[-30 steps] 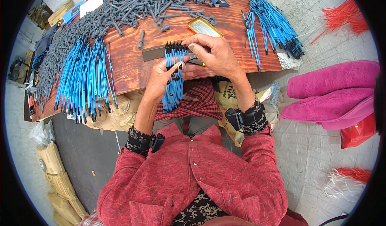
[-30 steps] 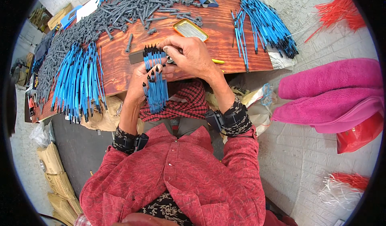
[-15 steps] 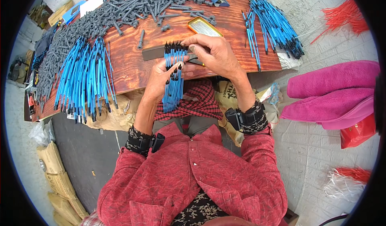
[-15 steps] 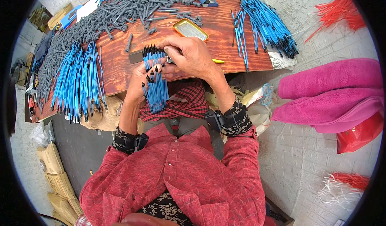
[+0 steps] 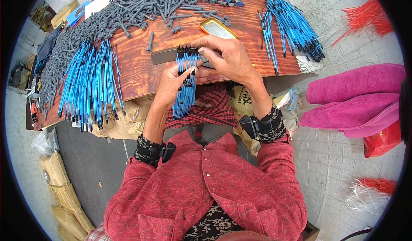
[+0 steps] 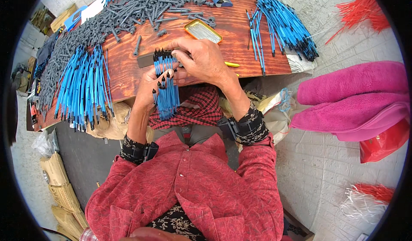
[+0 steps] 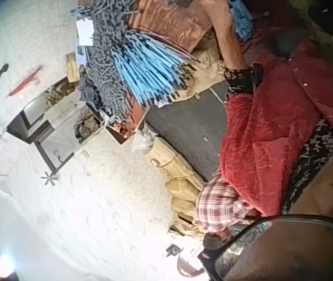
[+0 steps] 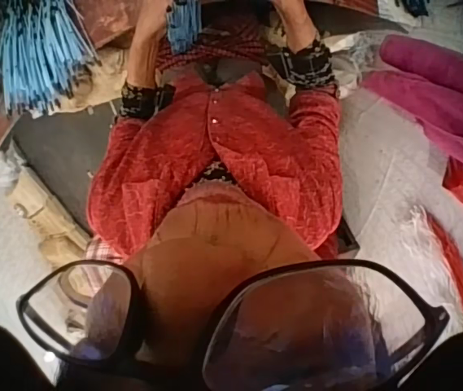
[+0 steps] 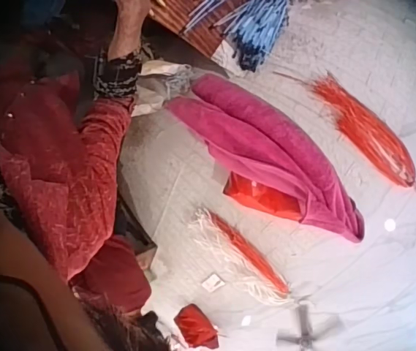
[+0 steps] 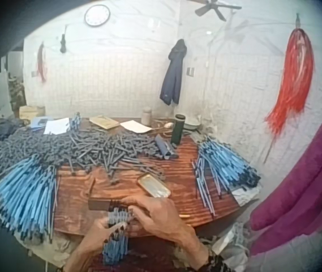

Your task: Organizing and bundling blue electrical wires into a specialized comb-like jig on a workbench.

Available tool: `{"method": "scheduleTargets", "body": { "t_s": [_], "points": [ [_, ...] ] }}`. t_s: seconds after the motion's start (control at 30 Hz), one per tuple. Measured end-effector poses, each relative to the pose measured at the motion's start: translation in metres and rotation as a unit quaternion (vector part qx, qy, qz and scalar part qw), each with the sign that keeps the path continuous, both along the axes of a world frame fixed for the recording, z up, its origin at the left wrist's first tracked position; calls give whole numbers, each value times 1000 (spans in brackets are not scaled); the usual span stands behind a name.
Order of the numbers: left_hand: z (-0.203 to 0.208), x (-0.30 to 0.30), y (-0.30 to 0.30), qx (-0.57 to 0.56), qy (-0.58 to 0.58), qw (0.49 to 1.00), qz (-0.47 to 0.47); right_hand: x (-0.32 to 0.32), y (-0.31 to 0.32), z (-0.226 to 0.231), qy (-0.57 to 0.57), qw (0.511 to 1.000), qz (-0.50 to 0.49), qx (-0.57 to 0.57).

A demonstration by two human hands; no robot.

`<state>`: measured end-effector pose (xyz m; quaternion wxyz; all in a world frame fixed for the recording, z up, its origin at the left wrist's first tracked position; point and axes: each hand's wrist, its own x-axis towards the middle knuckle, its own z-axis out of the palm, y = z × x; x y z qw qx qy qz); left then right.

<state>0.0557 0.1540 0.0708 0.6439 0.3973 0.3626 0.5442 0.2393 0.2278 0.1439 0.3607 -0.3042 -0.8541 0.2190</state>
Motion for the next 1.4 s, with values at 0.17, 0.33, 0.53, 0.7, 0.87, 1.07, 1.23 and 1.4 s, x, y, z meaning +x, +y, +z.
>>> {"method": "scheduleTargets", "body": {
  "t_s": [0.17, 0.33, 0.53, 0.7, 0.87, 1.07, 1.23, 1.4],
  "points": [
    [2, 1, -1, -4, 8, 1000, 3, 0, 1, -2, 12, 1000, 19, 15],
    [3, 1, -1, 2, 8, 1000, 1, 0, 6, -5, 18, 999, 42, 7],
    [6, 1, 0, -1, -1, 1000, -9, 5, 8, -3, 26, 990, 64, -121],
    [7, 2, -1, -15, -12, 1000, -3, 3, 5, 0, 42, 989, 73, -122],
    [6, 2, 0, -27, -2, 1000, -15, 1, 5, -4, 68, 987, 76, -127],
    [3, 0, 0, -21, -10, 1000, -15, -1, 4, 0, 24, 992, 60, -112],
    [6, 1, -1, -20, -9, 1000, -15, -1, 4, -1, 31, 992, 58, -105],
    [9, 3, -2, -19, 4, 1000, -6, -2, 5, -2, 23, 996, 55, -61]
  ]
}}
